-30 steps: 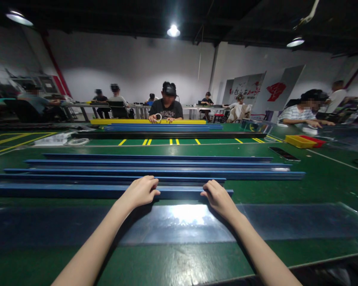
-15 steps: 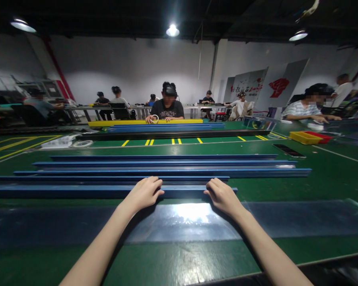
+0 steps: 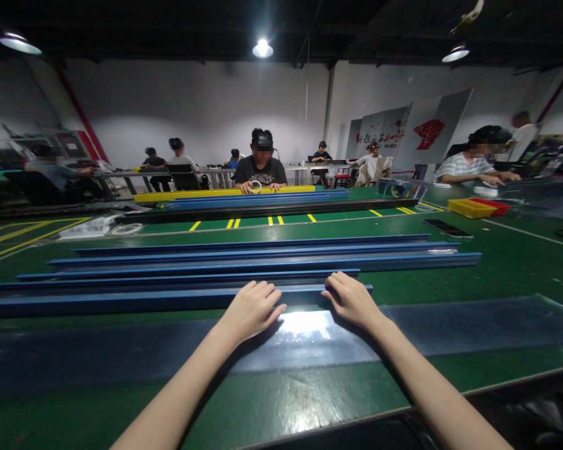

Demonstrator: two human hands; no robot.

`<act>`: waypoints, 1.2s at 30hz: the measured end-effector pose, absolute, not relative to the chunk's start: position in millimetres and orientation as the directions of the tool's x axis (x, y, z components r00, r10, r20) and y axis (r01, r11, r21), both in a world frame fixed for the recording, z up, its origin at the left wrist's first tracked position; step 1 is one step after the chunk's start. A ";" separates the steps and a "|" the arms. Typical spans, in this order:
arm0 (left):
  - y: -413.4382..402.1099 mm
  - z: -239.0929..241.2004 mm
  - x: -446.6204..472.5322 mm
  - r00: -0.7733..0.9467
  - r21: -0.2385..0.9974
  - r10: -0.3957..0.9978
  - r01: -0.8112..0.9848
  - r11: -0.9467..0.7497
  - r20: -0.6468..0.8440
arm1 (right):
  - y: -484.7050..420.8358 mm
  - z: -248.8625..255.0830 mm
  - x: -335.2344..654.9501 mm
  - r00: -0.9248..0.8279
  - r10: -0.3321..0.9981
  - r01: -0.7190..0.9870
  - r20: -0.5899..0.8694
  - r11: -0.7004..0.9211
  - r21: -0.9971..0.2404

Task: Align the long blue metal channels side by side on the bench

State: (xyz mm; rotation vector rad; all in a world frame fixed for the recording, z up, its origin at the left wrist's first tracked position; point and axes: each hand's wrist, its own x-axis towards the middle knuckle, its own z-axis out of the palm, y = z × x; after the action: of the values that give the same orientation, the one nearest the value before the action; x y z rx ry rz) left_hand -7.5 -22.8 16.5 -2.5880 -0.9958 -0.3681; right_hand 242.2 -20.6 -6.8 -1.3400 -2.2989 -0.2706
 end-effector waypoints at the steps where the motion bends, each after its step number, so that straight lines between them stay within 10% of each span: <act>1: -23.8 13.0 -4.8 0.733 -0.227 0.588 0.672 -0.705 0.342 | -20.4 -7.2 242.3 -0.416 0.768 0.860 0.486 0.507 -0.065; 36: -20.2 -10.4 3.9 0.691 -0.276 0.575 0.712 -0.646 0.438 | -21.6 -2.7 243.5 -0.429 0.760 0.851 0.488 0.522 -0.064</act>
State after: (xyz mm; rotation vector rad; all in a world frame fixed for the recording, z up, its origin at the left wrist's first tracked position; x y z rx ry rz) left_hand 3.9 -20.2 -10.4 -2.4735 -0.9971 -0.4357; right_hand 243.5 -21.6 -2.7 -1.3149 -2.3038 -0.2641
